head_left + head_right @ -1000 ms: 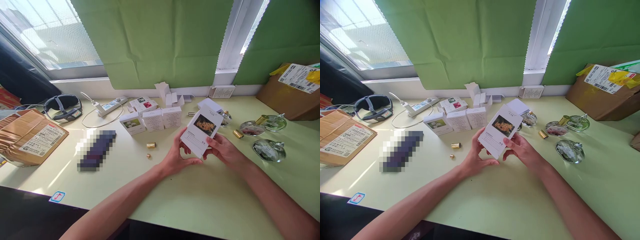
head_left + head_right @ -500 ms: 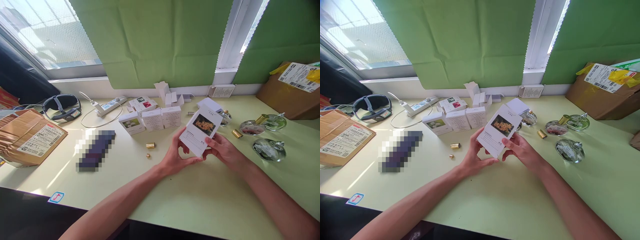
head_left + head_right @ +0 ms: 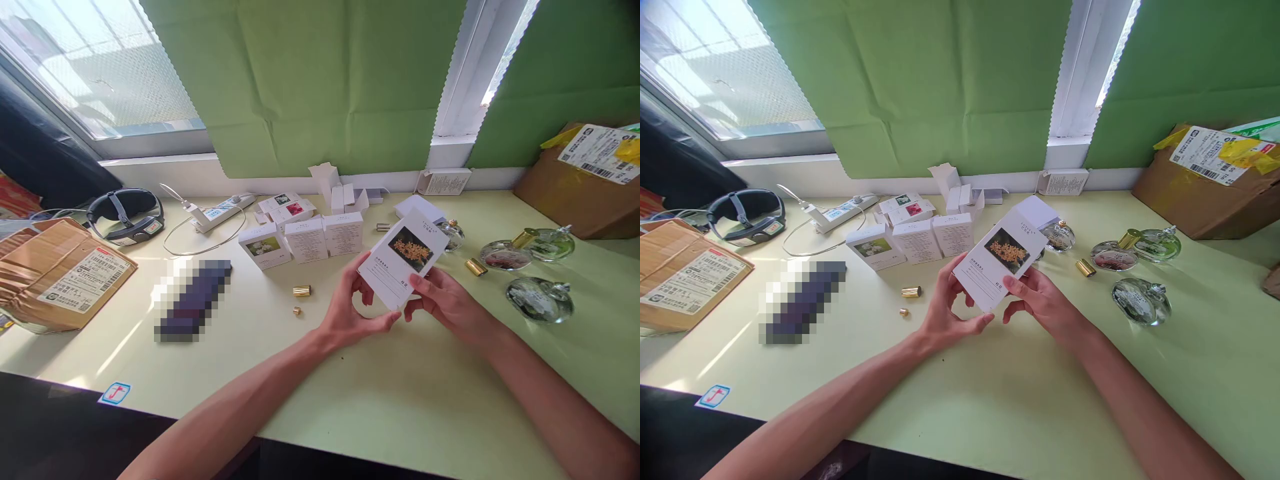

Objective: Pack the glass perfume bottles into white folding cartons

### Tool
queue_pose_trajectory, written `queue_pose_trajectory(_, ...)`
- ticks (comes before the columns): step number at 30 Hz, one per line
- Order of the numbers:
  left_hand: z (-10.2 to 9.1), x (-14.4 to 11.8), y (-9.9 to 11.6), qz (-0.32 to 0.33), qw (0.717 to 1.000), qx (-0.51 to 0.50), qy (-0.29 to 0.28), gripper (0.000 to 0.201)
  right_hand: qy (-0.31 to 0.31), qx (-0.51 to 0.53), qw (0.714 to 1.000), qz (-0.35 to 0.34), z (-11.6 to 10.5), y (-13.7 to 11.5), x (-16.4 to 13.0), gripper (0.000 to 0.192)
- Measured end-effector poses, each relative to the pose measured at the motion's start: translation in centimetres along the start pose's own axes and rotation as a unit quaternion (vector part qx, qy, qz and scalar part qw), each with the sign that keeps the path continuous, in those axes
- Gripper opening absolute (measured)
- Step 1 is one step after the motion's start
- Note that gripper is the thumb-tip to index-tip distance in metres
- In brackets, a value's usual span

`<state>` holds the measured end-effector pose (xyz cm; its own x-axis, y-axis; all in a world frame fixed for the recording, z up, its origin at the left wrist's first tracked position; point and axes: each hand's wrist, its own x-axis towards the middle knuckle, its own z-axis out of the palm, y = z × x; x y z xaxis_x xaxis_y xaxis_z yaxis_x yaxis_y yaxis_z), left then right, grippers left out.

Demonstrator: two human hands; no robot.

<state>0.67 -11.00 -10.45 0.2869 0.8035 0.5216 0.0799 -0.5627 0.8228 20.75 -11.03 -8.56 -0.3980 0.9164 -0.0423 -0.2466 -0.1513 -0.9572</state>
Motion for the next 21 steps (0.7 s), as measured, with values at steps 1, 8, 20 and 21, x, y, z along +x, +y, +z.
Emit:
queue_pose_trajectory(1,0.01,-0.02,-0.04,0.002,1.000,0.001,0.004,0.094,0.001,0.001,1.000,0.000,-0.03,0.10,0.03,0.042)
queue_pose_trajectory(8,-0.11,-0.28,-0.82,-0.009,1.000,0.007,0.006,0.099,0.006,-0.004,1.000,-0.002,-0.19,0.18,0.00,0.033)
queue_pose_trajectory(20,-0.31,-0.01,-0.44,-0.036,0.995,-0.070,-0.061,0.090,0.039,0.001,0.999,-0.009,-0.05,0.32,-0.03,0.029)
queue_pose_trajectory(21,-0.36,-0.02,-0.39,-0.042,0.994,-0.077,-0.072,0.087,0.044,0.001,0.999,-0.009,-0.07,0.25,-0.05,0.029)
